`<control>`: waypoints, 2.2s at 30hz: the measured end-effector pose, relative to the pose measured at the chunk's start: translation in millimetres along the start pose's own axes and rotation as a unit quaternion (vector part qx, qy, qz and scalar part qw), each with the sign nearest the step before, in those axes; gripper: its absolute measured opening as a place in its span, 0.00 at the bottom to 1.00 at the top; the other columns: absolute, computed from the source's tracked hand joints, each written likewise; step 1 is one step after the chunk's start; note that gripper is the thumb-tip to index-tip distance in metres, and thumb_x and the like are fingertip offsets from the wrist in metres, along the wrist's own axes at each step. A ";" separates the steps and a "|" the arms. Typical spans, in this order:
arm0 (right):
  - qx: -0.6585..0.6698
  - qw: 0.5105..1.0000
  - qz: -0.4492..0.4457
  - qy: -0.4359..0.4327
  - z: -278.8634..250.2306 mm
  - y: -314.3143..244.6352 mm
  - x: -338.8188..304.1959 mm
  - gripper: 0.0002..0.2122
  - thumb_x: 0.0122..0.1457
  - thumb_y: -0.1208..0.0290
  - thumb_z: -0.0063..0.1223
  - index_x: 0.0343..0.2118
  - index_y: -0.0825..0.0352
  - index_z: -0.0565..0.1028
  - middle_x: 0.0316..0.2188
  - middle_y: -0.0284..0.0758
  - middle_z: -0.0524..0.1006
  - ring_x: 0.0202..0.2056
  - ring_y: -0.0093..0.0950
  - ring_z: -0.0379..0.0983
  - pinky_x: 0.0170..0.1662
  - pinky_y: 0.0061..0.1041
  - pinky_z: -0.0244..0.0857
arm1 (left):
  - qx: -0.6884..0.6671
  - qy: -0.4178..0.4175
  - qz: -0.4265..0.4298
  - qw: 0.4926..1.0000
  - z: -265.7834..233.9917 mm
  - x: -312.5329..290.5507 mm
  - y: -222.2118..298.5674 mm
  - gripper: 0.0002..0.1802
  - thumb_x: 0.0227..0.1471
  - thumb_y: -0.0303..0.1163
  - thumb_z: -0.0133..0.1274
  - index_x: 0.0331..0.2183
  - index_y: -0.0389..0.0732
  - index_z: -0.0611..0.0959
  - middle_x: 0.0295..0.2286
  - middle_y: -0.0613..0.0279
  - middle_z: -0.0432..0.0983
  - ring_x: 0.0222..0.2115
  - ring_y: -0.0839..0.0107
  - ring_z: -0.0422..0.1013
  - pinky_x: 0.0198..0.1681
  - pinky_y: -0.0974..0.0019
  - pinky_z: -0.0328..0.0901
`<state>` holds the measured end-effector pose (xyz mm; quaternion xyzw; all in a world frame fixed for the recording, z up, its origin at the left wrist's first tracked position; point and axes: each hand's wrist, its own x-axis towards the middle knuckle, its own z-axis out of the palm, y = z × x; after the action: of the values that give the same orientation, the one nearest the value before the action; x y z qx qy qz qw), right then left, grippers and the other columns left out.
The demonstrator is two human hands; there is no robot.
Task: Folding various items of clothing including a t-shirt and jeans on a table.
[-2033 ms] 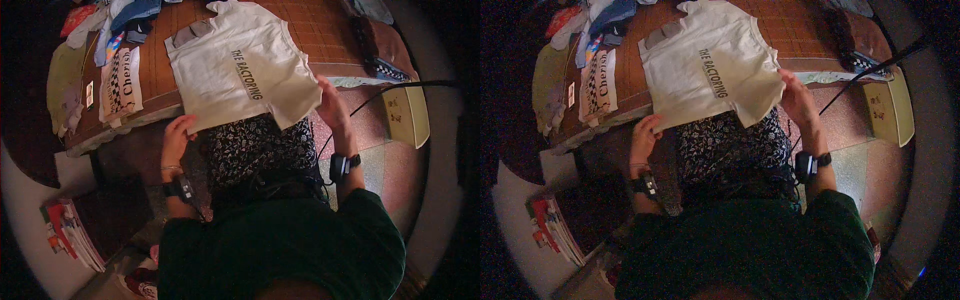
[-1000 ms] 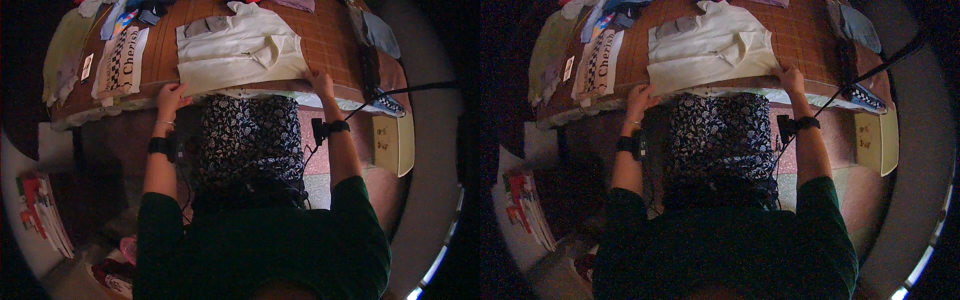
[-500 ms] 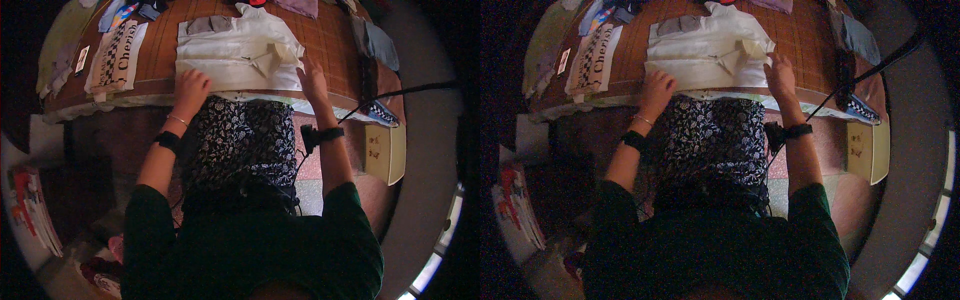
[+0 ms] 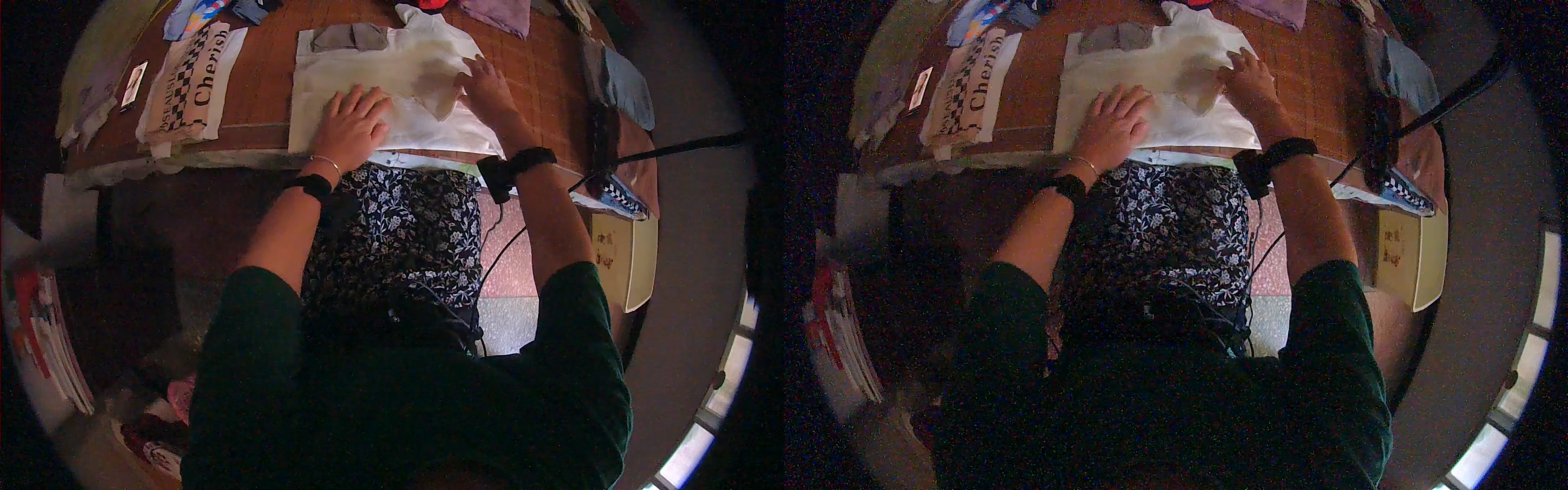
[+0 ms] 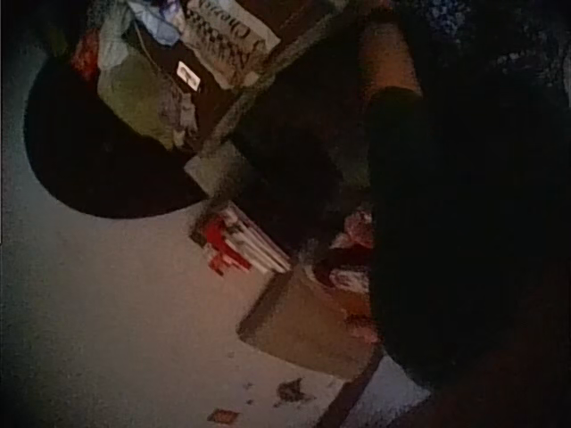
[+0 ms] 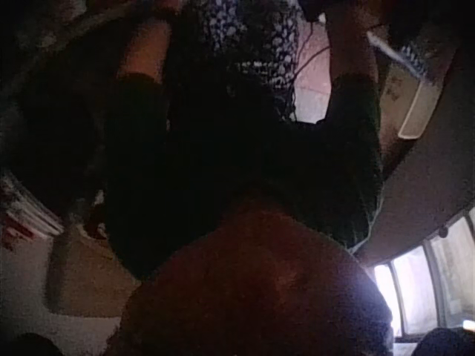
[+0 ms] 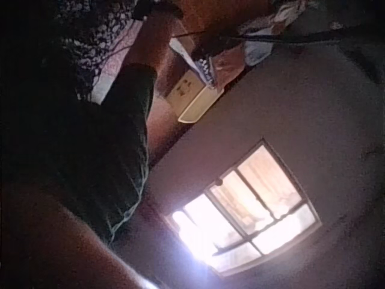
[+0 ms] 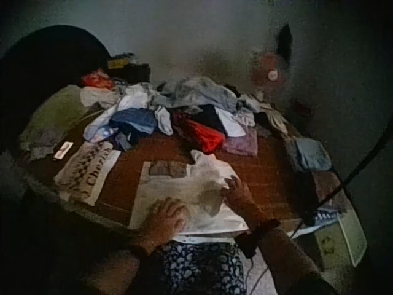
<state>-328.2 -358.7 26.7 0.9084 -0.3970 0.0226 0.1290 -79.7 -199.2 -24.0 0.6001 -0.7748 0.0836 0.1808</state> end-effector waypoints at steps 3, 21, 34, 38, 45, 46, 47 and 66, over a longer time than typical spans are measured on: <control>0.020 0.999 0.016 0.027 -7.4 8.9 -0.7 0.12 0.49 0.64 0.62 0.37 0.58 0.77 0.57 0.35 0.65 0.60 0.39 0.57 0.56 0.45 0.59 | -0.012 0.011 -0.005 1.000 4.0 -1.1 0.0 0.26 0.57 0.45 0.45 0.56 0.51 0.70 0.58 0.67 0.61 0.59 0.58 0.55 0.62 0.46 0.47; 0.152 0.984 0.005 0.090 -4.8 1.8 -39.7 0.09 0.54 0.66 0.55 0.35 0.64 0.75 0.34 0.40 0.77 0.40 0.40 0.73 0.45 0.38 0.66 | -0.015 -0.072 -0.069 0.995 8.5 4.1 5.4 0.32 0.58 0.57 0.39 0.60 0.57 0.64 0.63 0.69 0.51 0.64 0.59 0.43 0.65 0.45 0.36; 0.085 0.990 -0.043 0.102 -0.8 -5.0 -43.1 0.07 0.55 0.69 0.51 0.36 0.61 0.75 0.33 0.37 0.76 0.38 0.38 0.74 0.40 0.38 0.68 | 0.006 -0.051 -0.053 0.997 15.7 1.2 4.3 0.33 0.57 0.58 0.40 0.61 0.58 0.63 0.63 0.65 0.51 0.63 0.55 0.47 0.64 0.43 0.39; 0.100 0.981 -0.085 0.143 11.9 -9.4 -59.3 0.07 0.56 0.70 0.52 0.37 0.63 0.74 0.34 0.36 0.75 0.39 0.37 0.72 0.44 0.36 0.65 | 0.002 -0.049 -0.057 0.997 17.5 2.5 3.3 0.33 0.57 0.58 0.40 0.61 0.58 0.63 0.62 0.65 0.52 0.63 0.54 0.46 0.64 0.44 0.39; 0.193 0.971 -0.005 0.141 20.3 3.3 -50.4 0.10 0.55 0.73 0.52 0.40 0.64 0.74 0.37 0.38 0.75 0.41 0.41 0.71 0.46 0.39 0.64 | -0.005 -0.035 -0.097 0.995 13.7 11.7 13.8 0.32 0.55 0.56 0.44 0.59 0.55 0.66 0.61 0.63 0.55 0.62 0.52 0.48 0.63 0.43 0.41; 0.210 0.967 0.028 0.144 19.5 5.3 -45.3 0.11 0.55 0.72 0.52 0.42 0.64 0.73 0.39 0.39 0.74 0.42 0.42 0.70 0.46 0.40 0.64 | -0.016 -0.039 -0.112 0.993 11.1 15.1 18.9 0.32 0.55 0.55 0.45 0.59 0.53 0.66 0.61 0.62 0.55 0.62 0.52 0.49 0.63 0.43 0.41; 0.226 0.961 0.060 0.146 18.7 7.3 -40.8 0.13 0.54 0.72 0.52 0.44 0.63 0.72 0.40 0.41 0.74 0.42 0.43 0.69 0.46 0.41 0.64 | -0.027 -0.043 -0.127 0.991 7.3 19.5 23.7 0.33 0.55 0.54 0.46 0.58 0.51 0.67 0.61 0.61 0.55 0.62 0.51 0.49 0.63 0.43 0.41; 0.216 0.971 0.039 0.098 15.4 -35.4 -92.1 0.16 0.57 0.72 0.51 0.49 0.63 0.71 0.47 0.42 0.72 0.50 0.40 0.67 0.52 0.38 0.60 | -0.120 0.103 0.029 0.987 17.7 58.8 51.2 0.21 0.44 0.34 0.57 0.45 0.46 0.79 0.45 0.62 0.69 0.51 0.60 0.61 0.53 0.48 0.55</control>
<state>-366.4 -273.6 -9.0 0.8918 -0.4036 0.2018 -0.0331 -144.7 -244.6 -13.4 0.5397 -0.7733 0.0564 0.3280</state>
